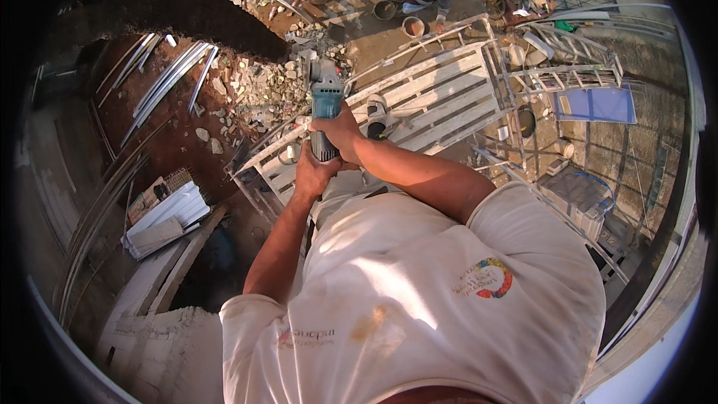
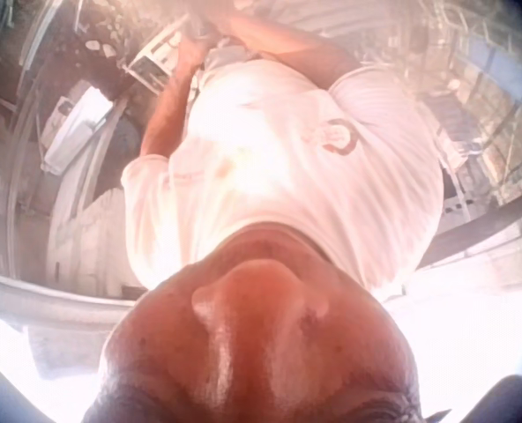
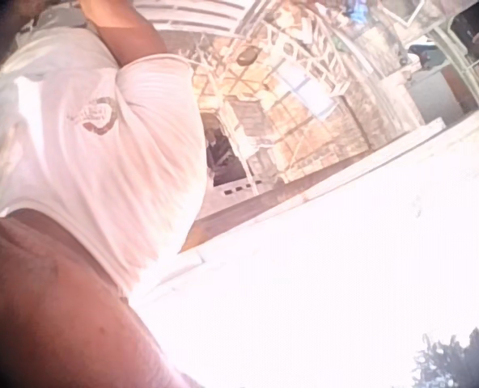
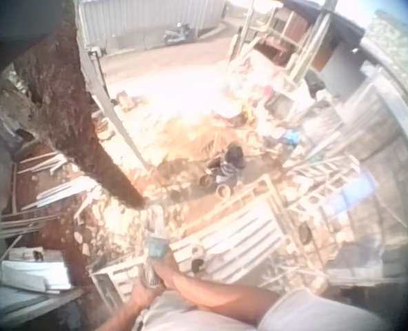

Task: The person uses an angle grinder to cut a curved metal frame while standing on a wooden scaffold. He then measures the frame with a tape measure and marks it with a pen.

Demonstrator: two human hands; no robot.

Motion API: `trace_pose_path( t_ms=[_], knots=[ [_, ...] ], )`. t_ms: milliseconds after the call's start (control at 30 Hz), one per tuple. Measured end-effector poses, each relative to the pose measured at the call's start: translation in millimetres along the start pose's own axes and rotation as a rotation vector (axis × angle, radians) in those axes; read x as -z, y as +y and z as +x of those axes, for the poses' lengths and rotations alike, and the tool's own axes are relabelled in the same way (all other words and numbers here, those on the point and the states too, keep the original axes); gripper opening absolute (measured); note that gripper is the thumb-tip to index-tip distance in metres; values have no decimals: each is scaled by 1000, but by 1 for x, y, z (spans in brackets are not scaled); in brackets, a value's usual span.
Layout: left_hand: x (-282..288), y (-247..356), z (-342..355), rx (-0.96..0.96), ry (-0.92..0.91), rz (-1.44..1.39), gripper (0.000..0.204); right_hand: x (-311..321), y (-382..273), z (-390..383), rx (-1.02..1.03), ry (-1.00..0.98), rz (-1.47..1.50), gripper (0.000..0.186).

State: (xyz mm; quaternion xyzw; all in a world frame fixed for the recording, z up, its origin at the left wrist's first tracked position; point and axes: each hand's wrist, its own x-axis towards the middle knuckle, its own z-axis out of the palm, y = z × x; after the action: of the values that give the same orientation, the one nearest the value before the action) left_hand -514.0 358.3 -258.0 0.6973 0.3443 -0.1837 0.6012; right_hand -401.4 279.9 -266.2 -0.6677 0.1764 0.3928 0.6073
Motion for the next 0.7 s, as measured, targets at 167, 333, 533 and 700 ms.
trace_pose_path(
  t_ms=[167, 333, 533, 700],
  knots=[
    [2, -43, 2, 146, -259, -623, 53, 4, 35, 13, -173, -214, 175, 47],
    [5, -66, 12, 193, -248, -679, 51, -1, 68, 35, -216, -336, 269, 55],
    [-6, -91, 18, 50, -63, -577, 57, -27, 65, 18, -123, -50, -188, 69],
    [-13, -95, 23, 16, 21, -433, 74, -29, 89, 28, -147, 18, -315, 90]
  ],
)
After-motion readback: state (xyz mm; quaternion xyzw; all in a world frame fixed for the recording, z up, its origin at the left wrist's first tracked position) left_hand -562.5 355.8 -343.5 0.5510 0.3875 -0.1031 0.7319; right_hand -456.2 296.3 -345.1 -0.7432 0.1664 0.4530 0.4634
